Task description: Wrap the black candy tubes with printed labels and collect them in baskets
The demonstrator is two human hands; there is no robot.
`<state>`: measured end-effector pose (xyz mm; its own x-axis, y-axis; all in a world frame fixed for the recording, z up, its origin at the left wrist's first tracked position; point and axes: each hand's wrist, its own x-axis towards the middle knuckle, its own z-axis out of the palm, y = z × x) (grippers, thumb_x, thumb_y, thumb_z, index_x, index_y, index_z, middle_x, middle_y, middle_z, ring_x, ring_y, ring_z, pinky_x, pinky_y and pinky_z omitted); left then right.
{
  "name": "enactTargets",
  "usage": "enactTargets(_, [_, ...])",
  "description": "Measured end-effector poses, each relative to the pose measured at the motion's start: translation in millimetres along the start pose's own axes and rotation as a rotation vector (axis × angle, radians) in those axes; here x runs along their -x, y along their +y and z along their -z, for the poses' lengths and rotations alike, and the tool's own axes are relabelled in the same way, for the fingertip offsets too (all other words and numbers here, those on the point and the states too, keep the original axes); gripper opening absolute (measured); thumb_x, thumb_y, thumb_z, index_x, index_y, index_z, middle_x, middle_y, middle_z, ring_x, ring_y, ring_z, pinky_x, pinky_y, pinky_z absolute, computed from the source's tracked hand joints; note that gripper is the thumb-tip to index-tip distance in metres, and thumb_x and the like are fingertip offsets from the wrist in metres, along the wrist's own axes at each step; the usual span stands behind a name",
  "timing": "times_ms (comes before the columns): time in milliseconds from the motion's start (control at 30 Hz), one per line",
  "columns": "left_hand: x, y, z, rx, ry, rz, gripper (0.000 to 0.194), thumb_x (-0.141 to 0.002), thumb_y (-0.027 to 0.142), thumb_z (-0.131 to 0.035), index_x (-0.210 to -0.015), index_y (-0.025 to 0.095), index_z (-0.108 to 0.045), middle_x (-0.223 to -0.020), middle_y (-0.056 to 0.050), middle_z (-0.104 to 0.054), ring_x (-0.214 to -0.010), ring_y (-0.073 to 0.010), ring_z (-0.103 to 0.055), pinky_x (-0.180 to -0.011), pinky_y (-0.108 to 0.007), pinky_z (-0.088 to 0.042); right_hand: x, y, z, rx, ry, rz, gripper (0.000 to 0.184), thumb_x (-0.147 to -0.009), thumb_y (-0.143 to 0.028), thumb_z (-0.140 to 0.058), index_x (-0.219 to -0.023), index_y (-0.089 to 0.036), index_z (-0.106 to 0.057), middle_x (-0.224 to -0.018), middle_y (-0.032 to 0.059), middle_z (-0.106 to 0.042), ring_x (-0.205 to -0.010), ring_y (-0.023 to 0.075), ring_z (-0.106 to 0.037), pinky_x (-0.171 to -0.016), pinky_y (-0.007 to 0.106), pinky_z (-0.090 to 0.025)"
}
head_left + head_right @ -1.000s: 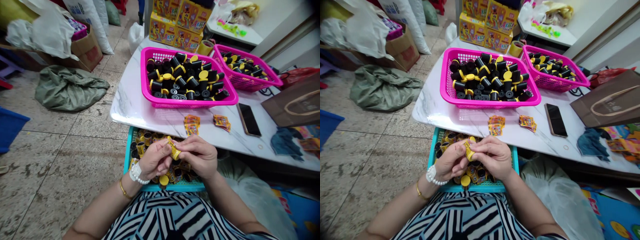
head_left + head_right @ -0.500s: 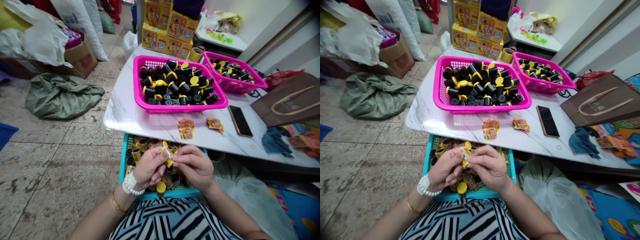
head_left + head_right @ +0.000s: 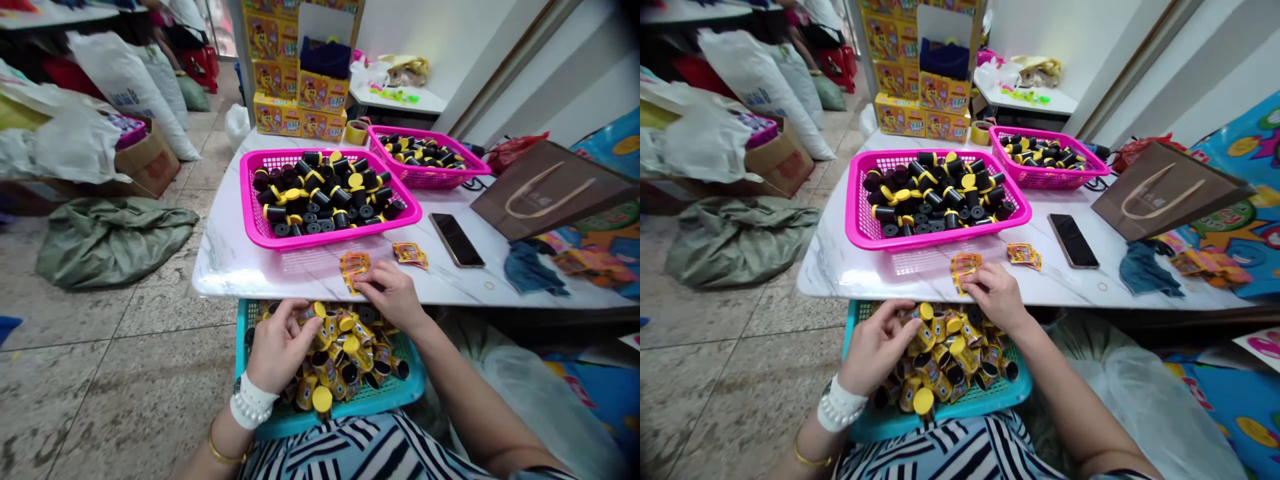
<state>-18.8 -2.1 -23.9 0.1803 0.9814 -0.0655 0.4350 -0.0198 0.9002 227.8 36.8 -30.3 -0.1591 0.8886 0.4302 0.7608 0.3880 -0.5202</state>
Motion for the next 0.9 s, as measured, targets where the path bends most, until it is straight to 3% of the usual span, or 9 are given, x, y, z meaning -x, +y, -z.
enactTargets(100, [0.0,1.5,-0.6,0.028,0.069,-0.016,0.033,-0.086,0.043,-0.061,-0.108,0.018,-0.061,-0.051,0.008,-0.047,-0.046,-0.0101,-0.044,-0.050,-0.020,-0.036,-0.6,-2.0,0.6,-0.015,0.014,-0.006,0.008,-0.087,-0.022,-0.065,-0.081,-0.019,-0.069,-0.077,0.0038,-0.062,-0.077,0.0188,-0.060,-0.072,0.032,-0.049])
enactTargets(233, [0.3,4.6,1.4,0.074,0.037,-0.030,0.032,-0.087,0.043,-0.061,-0.106,0.018,-0.063,-0.055,0.007,-0.048,-0.049,-0.0096,-0.044,-0.051,-0.020,-0.037,-4.5,5.1,9.9,-0.039,-0.058,0.042,0.017,-0.084,-0.027,-0.069,-0.100,-0.020,-0.071,-0.089,0.0054,-0.063,-0.081,0.0189,-0.061,-0.072,0.032,-0.051])
enactTargets(333, [2.4,3.2,1.6,0.156,0.022,0.011,0.032,-0.086,0.044,-0.062,-0.101,0.017,-0.065,-0.054,0.006,-0.046,-0.048,-0.0086,-0.042,-0.048,-0.019,-0.035,-4.2,8.8,13.2,-0.021,-0.066,0.091,0.008,-0.084,-0.025,-0.069,-0.087,-0.020,-0.075,-0.081,0.0045,-0.063,-0.080,0.0195,-0.061,-0.073,0.033,-0.051])
enactTargets(433, [3.0,6.5,-3.1,0.268,0.025,0.050,0.031,-0.086,0.044,-0.061,-0.099,0.016,-0.065,-0.055,0.006,-0.047,-0.046,-0.0074,-0.040,-0.045,-0.017,-0.033,-1.5,6.3,9.9,-0.044,0.020,0.042,0.006,-0.083,-0.022,-0.071,-0.080,-0.020,-0.076,-0.076,0.0035,-0.064,-0.077,0.0191,-0.061,-0.072,0.033,-0.051])
enactTargets(600, [-9.6,26.3,-16.8,0.339,0.035,0.022,0.029,-0.083,0.043,-0.065,-0.091,0.015,-0.066,-0.058,0.003,-0.054,-0.044,-0.0072,-0.043,-0.042,-0.018,-0.034,0.8,3.1,-3.7,-0.074,0.226,-0.062,0.012,-0.085,-0.026,-0.069,-0.093,-0.022,-0.077,-0.090,0.0058,-0.067,-0.085,0.0195,-0.064,-0.077,0.033,-0.054])
enactTargets(767, [-26.5,32.0,-19.8,0.233,0.023,-0.045,0.027,-0.082,0.042,-0.066,-0.089,0.015,-0.068,-0.057,0.002,-0.057,-0.046,-0.0093,-0.049,-0.044,-0.019,-0.038,-1.4,7.0,-12.2,0.139,0.193,-0.030,0.012,-0.087,-0.027,-0.066,-0.087,-0.021,-0.077,-0.088,0.0075,-0.068,-0.085,0.0227,-0.062,-0.078,0.037,-0.053])
enactTargets(900, [-29.5,29.3,-14.6,0.212,0.055,-0.050,0.028,-0.082,0.043,-0.065,-0.088,0.016,-0.068,-0.055,0.003,-0.056,-0.045,-0.0096,-0.049,-0.044,-0.019,-0.039,-6.4,7.3,-6.5,0.070,0.125,-0.041,0.009,-0.085,-0.025,-0.068,-0.085,-0.019,-0.075,-0.083,0.0063,-0.067,-0.081,0.0211,-0.062,-0.077,0.035,-0.053])
